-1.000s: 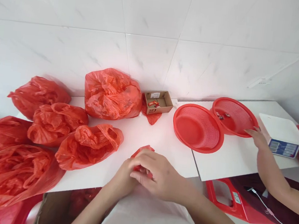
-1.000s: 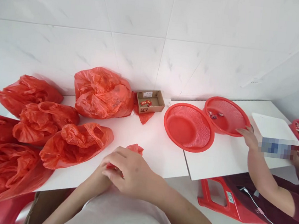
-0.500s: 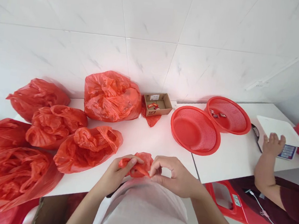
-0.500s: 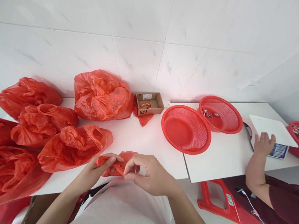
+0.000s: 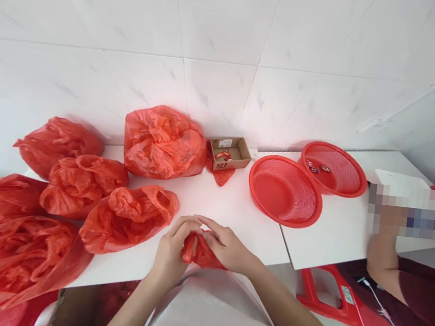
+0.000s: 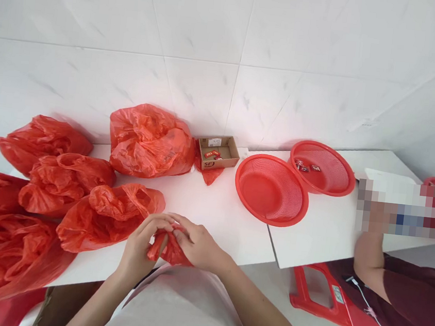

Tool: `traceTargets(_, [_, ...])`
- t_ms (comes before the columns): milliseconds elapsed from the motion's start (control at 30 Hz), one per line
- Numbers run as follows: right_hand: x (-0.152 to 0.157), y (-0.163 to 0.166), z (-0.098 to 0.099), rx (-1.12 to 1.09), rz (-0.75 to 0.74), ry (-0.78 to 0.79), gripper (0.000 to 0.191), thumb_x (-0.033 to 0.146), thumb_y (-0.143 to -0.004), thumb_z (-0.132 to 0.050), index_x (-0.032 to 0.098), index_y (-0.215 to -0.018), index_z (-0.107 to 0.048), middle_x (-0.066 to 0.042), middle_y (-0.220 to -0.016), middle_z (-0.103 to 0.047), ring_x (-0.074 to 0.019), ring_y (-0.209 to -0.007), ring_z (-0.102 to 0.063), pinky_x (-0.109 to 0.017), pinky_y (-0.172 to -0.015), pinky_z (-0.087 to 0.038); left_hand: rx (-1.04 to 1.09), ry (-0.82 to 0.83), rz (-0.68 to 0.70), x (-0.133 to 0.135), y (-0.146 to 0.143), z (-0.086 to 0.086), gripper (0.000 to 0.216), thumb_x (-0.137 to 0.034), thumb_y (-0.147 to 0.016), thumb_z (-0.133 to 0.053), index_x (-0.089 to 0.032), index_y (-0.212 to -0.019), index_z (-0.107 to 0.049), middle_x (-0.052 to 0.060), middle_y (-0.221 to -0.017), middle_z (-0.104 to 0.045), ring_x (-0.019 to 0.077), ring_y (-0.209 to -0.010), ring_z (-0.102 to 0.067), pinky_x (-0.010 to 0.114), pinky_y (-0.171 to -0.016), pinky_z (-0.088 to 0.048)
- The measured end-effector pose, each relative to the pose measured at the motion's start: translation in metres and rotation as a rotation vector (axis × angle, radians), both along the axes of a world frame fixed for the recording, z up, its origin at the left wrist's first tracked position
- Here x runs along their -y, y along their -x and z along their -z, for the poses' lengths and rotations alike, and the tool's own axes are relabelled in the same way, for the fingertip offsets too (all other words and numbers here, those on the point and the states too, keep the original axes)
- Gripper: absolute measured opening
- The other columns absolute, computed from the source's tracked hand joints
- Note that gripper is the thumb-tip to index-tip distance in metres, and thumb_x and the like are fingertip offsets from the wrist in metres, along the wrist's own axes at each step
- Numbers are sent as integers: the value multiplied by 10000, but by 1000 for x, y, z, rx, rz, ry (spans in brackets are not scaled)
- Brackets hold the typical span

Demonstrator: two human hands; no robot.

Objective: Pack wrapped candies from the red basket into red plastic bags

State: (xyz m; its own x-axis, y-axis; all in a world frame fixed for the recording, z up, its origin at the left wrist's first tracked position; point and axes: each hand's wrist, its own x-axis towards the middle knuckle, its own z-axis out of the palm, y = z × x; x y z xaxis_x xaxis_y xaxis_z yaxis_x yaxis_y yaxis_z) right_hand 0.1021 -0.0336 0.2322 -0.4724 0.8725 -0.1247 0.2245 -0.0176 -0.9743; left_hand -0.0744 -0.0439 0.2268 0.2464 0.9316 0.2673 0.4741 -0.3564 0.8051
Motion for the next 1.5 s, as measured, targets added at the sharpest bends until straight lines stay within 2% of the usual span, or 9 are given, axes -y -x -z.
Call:
traceTargets(167, [0,-12,-6,-37,-36,117,194,310,-966,-462,199,-945,-620,6,-855,-624,-124,-768,-550,-241,-698,-432,-6,-1,49,3,3,8,359,-89,-883,-497,-242,-1191,-598,69,-1078,-664,173,-957,-653,285,-810,-530])
traceTargets(333, [0,-17,-5,-37,123,17,236,375,-988,-420,201,-866,-522,3,-835,-600,-125,-751,-534,-245,-688,-414,-91,42,102,5,11,15,481,-85,-914,-444,-245,-1361,-520,84,-1206,-670,194,-1069,-641,321,-897,-524])
traceTargets(600, [-33,-61,39,287,416,-205,297,383,-969,-413,212,-737,-486,13,-711,-574,-136,-658,-504,-268,-657,-380,-140,79,68,12,39,18,279,-230,-951,-488,-242,-1135,-697,70,-1177,-713,234,-1126,-606,405,-938,-522])
traceTargets(800, [-44,-70,78,287,442,-117,278,408,-916,-468,207,-732,-528,-6,-760,-584,-151,-696,-538,-297,-684,-450,-71,420,187,30,50,12,310,-350,-965,-456,-301,-964,-762,16,-1460,-512,278,-1376,-395,508,-1111,-368])
traceTargets(900, [-38,-62,63,219,407,-48,297,435,-937,-428,198,-822,-567,-33,-871,-626,-155,-754,-601,-297,-667,-509,148,596,196,29,44,2,363,-410,-975,-416,-288,-1072,-743,20,-1520,-434,280,-1411,-350,497,-1169,-266])
traceTargets(1033, [-22,-47,3,13,259,-94,271,401,-957,-468,200,-832,-600,-49,-1022,-637,-158,-922,-617,-312,-807,-522,418,685,85,19,20,-5,438,-454,-982,-375,-248,-1253,-650,77,-1310,-638,256,-1274,-520,445,-1121,-341])
traceTargets(1167, [-4,-24,-38,20,85,-295,217,271,-942,-531,214,-795,-681,-51,-1131,-630,-177,-1050,-601,-348,-947,-471,364,715,178,15,-9,-6,314,-414,-893,-589,-229,-1105,-727,54,-1073,-729,225,-1009,-639,351,-948,-461])
traceTargets(1300, [3,-7,-27,146,16,-379,204,233,-949,-509,226,-949,-713,-70,-1226,-611,-194,-1108,-583,-368,-971,-464,420,750,145,17,-20,0,229,-385,-813,-688,-163,-783,-738,22,-764,-708,168,-741,-619,276,-739,-475])
traceTargets(1500, [2,-6,-12,179,4,-328,287,284,-988,-435,240,-1241,-563,-57,-1076,-669,-174,-976,-626,-331,-879,-477,650,801,90,18,-19,4,258,-413,-853,-628,-165,-782,-633,-19,-677,-612,126,-633,-552,258,-660,-452])
